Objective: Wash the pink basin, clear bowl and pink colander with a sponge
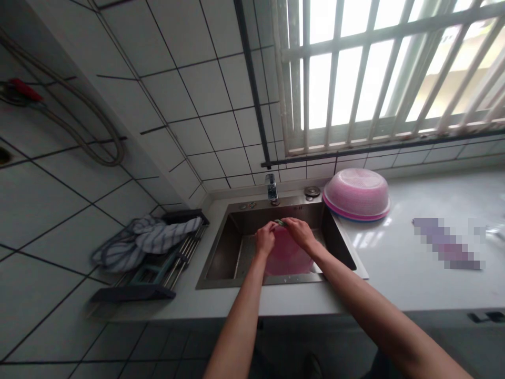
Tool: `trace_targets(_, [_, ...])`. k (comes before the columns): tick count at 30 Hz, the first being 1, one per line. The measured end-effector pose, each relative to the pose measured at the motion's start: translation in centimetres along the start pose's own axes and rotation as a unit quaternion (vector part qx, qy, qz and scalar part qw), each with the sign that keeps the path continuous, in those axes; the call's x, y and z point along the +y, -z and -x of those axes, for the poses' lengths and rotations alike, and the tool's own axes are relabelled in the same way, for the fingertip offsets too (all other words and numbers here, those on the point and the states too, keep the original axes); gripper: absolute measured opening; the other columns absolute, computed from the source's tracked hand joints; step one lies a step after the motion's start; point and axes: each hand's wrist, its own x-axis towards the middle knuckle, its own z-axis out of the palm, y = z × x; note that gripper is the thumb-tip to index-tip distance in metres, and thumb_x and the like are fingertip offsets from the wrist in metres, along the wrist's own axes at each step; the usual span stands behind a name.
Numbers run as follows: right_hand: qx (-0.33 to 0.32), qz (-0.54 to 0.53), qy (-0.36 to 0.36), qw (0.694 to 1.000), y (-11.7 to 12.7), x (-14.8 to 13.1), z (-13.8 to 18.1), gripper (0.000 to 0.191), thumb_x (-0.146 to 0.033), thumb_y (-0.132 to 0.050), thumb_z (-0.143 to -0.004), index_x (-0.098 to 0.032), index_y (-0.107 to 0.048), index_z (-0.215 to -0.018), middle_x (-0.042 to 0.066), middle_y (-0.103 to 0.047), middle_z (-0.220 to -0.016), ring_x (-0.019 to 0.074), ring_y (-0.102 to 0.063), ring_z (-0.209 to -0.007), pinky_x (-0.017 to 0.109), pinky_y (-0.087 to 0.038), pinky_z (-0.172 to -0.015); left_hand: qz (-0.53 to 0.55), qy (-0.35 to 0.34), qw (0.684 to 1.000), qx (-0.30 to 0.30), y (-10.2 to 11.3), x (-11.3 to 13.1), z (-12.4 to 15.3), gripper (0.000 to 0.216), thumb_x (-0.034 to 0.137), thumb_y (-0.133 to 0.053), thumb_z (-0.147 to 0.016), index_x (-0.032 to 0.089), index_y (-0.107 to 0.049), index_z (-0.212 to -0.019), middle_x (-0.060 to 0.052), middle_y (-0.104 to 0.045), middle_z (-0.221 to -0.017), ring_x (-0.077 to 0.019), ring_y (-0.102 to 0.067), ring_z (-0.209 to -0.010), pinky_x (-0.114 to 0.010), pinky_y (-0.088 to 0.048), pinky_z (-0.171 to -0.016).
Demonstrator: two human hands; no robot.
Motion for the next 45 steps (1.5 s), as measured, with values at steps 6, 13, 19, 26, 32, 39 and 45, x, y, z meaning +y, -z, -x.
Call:
trace_targets(6, [0.071,-0.039,-0.201,0.976,1.2,3.6,0.0,0.027,-0.033,-0.068,-0.097,-0.026,-0.078,-0.121,0.008,-0.082,-0.105,0.0253,-0.076,-0.096,0.028,-0.052,-0.081,0.046,0.062,0.988,0.137,1.2,-0.4,-0.5,0.039,0.002,-0.053,-0.084,0.024,-0.076,-0.106,-0.004,-0.082,-0.102,-0.0193,-0.075,-0.094,-0.023,-0.05,-0.082])
trace_targets(13, [0.053,-0.021,-0.234,0.971,1.7,4.8,0.2,0.025,-0.033,-0.069,-0.096,-0.026,-0.078,-0.118,0.008,-0.082,-0.104,0.0251,-0.076,-0.097,0.026,-0.05,-0.079,0.041,0.093,0.988,0.115,0.9,-2.1,-0.8,0.04,0.008,-0.06,-0.087,0.021,-0.07,-0.123,-0.008,-0.079,-0.117,-0.0222,-0.074,-0.107,-0.029,-0.054,-0.095])
trace_targets(19, [-0.001,0.027,-0.054,0.998,0.9,1.8,-0.3,0.031,-0.017,-0.056,-0.1,-0.028,-0.075,-0.123,0.005,-0.078,-0.122,0.0215,-0.074,-0.106,0.027,-0.053,-0.093,-0.009,-0.01,1.0,0.027,0.1,-1.1,-0.4,0.059,0.008,-0.069,-0.084,0.025,-0.064,-0.14,-0.006,-0.068,-0.144,-0.0209,-0.062,-0.134,-0.033,-0.045,-0.117])
trace_targets(26, [-0.013,0.0,-0.028,1.0,0.7,0.4,-0.4,0.027,-0.024,-0.059,-0.102,-0.028,-0.073,-0.125,0.005,-0.079,-0.121,0.0211,-0.075,-0.105,0.027,-0.053,-0.093,-0.037,0.064,0.997,0.008,0.9,0.3,-0.3,0.057,0.009,-0.056,-0.095,0.033,-0.064,-0.145,-0.003,-0.074,-0.135,-0.024,-0.071,-0.123,-0.035,-0.052,-0.109])
trace_targets(32, [0.017,-0.011,-0.192,0.981,0.9,3.7,0.1,0.025,-0.038,-0.068,-0.098,-0.026,-0.078,-0.117,0.009,-0.081,-0.104,0.0258,-0.077,-0.098,0.027,-0.051,-0.082,-0.01,0.094,0.991,0.09,2.0,-0.8,-0.4,0.049,0.008,-0.053,-0.094,0.025,-0.072,-0.135,-0.005,-0.073,-0.136,-0.0228,-0.072,-0.123,-0.032,-0.052,-0.108])
trace_targets(39, [-0.014,-0.034,-0.217,0.976,0.6,5.2,0.6,0.027,-0.027,-0.072,-0.092,-0.027,-0.078,-0.119,0.006,-0.081,-0.109,0.024,-0.075,-0.102,0.025,-0.051,-0.083,-0.054,0.106,0.991,0.058,2.2,-1.7,-0.6,0.045,0.01,-0.054,-0.094,0.026,-0.074,-0.131,-0.009,-0.077,-0.128,-0.0254,-0.073,-0.118,-0.032,-0.053,-0.103])
trace_targets(45, [0.01,0.013,-0.143,0.99,1.7,2.9,0.1,0.031,-0.027,-0.065,-0.098,-0.028,-0.073,-0.128,0.007,-0.08,-0.113,0.0252,-0.075,-0.104,0.028,-0.052,-0.09,-0.059,0.061,0.996,0.032,2.0,-0.4,-0.5,0.048,0.006,-0.052,-0.093,0.028,-0.075,-0.129,-0.005,-0.079,-0.125,-0.0228,-0.074,-0.117,-0.03,-0.053,-0.103])
